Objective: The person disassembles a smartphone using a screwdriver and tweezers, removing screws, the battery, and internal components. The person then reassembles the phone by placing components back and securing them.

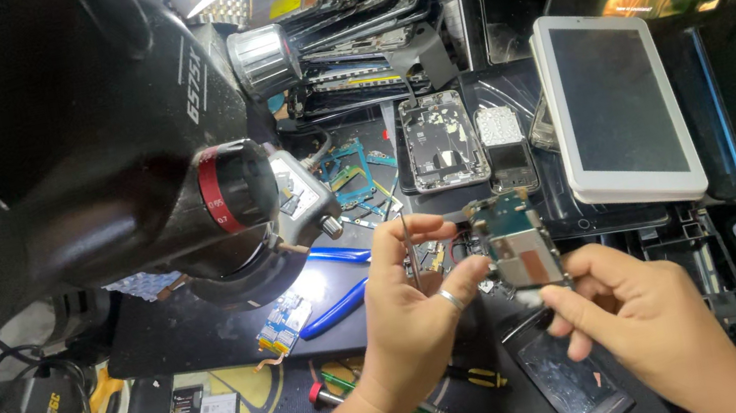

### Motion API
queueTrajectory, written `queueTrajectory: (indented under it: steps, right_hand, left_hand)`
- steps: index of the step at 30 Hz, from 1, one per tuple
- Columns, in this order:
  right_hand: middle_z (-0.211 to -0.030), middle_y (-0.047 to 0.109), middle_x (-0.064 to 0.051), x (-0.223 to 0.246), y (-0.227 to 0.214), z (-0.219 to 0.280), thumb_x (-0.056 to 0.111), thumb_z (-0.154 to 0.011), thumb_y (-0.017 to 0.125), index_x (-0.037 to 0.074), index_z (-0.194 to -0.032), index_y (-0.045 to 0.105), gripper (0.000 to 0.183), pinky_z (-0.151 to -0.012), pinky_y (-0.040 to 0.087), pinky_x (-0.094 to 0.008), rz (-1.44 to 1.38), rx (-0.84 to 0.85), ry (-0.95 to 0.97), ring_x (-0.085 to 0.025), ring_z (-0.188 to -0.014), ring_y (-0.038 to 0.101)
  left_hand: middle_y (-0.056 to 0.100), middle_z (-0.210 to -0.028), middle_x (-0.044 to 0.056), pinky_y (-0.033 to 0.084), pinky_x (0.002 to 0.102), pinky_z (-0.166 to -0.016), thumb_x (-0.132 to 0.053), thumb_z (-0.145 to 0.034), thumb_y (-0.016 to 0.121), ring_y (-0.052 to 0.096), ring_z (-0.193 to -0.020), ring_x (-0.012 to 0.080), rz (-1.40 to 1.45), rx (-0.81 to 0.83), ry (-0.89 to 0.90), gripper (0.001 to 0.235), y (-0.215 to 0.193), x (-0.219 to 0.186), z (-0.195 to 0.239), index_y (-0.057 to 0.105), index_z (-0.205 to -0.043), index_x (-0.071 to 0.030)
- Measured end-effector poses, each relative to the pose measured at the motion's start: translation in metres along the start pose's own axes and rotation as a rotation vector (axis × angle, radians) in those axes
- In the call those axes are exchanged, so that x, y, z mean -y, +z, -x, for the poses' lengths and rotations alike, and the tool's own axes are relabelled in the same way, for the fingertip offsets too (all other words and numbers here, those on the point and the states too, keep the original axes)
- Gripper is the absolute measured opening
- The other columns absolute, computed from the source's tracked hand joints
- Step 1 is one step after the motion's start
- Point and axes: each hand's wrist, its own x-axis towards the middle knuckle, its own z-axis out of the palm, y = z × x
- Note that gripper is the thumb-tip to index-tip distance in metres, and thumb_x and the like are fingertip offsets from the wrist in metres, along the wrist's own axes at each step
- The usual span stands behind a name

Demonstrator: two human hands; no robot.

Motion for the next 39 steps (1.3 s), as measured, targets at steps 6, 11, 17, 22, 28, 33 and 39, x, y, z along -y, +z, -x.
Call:
queueTrajectory:
  steps: [6,11,17,22,28,33,39]
  right_hand:
    - [-0.089,0.075,-0.01,0.005,0.015,0.014,0.015,-0.085,0.075,0.003,-0.1,0.07,0.021,-0.06,0.057,-0.034,0.867,-0.302,-0.913,-0.02,-0.07,0.071]
    - [-0.076,0.068,-0.01,0.016,0.027,0.026,0.013,-0.082,0.078,-0.001,-0.112,0.07,0.034,-0.061,0.056,-0.037,0.785,-0.406,-0.978,-0.025,-0.069,0.071]
    - [-0.063,0.064,-0.006,0.018,0.021,0.031,0.019,-0.074,0.083,0.008,-0.117,0.073,0.045,-0.051,0.051,-0.036,0.779,-0.341,-0.974,-0.022,-0.054,0.064]
    - [-0.063,0.064,0.003,0.007,0.007,0.022,0.027,-0.078,0.083,0.011,-0.137,0.068,0.063,-0.053,0.052,-0.023,0.351,-0.276,-0.504,-0.005,-0.052,0.062]
    - [-0.07,0.069,-0.008,-0.004,-0.003,-0.001,0.016,-0.091,0.07,0.001,-0.131,0.069,0.043,-0.048,0.053,-0.027,-0.225,0.054,0.017,-0.013,-0.052,0.063]
    - [-0.08,0.076,-0.014,-0.015,-0.006,-0.008,0.013,-0.099,0.065,-0.002,-0.14,0.06,0.044,-0.052,0.056,-0.029,-0.46,0.227,0.037,-0.015,-0.056,0.067]
    - [-0.081,0.076,-0.013,-0.027,-0.008,-0.01,0.011,-0.1,0.065,-0.004,-0.141,0.057,0.044,-0.059,0.062,-0.031,-0.535,0.293,-0.039,-0.015,-0.056,0.069]
  left_hand:
    - [0.074,-0.103,0.0,0.04,0.016,-0.053,-0.016,-0.083,0.083,0.046,-0.063,-0.0011,-0.18,0.095,0.013,0.038,0.008,0.003,0.012,0.067,-0.114,-0.004]
    - [0.07,-0.096,0.003,0.043,0.018,-0.056,-0.009,-0.092,0.077,0.055,-0.07,-0.0005,0.04,0.053,-0.054,0.026,0.008,0.019,0.007,0.064,-0.113,0.0]
    - [0.061,-0.07,0.004,0.034,0.022,-0.035,-0.005,-0.092,0.071,0.046,-0.042,0.0047,0.327,0.006,-0.329,0.023,0.001,0.024,0.0,0.06,-0.11,0.004]
    - [0.063,-0.071,0.003,0.036,0.022,-0.034,-0.003,-0.091,0.07,0.046,-0.041,0.0038,0.261,-0.019,-0.313,0.025,-0.001,0.021,-0.003,0.063,-0.113,0.005]
    - [0.063,-0.069,0.003,0.035,0.022,-0.034,-0.004,-0.09,0.071,0.046,-0.04,0.0034,0.3,0.089,-0.398,0.025,0.0,0.018,-0.001,0.066,-0.113,0.006]
    - [0.063,-0.069,0.002,0.036,0.022,-0.034,-0.005,-0.089,0.071,0.044,-0.041,0.002,0.358,0.089,-0.494,0.027,-0.002,0.018,-0.003,0.066,-0.113,0.006]
    - [0.066,-0.07,0.002,0.035,0.022,-0.034,-0.007,-0.087,0.073,0.047,-0.041,0.0029,0.264,0.088,-0.452,0.026,-0.001,0.018,-0.002,0.066,-0.11,0.002]
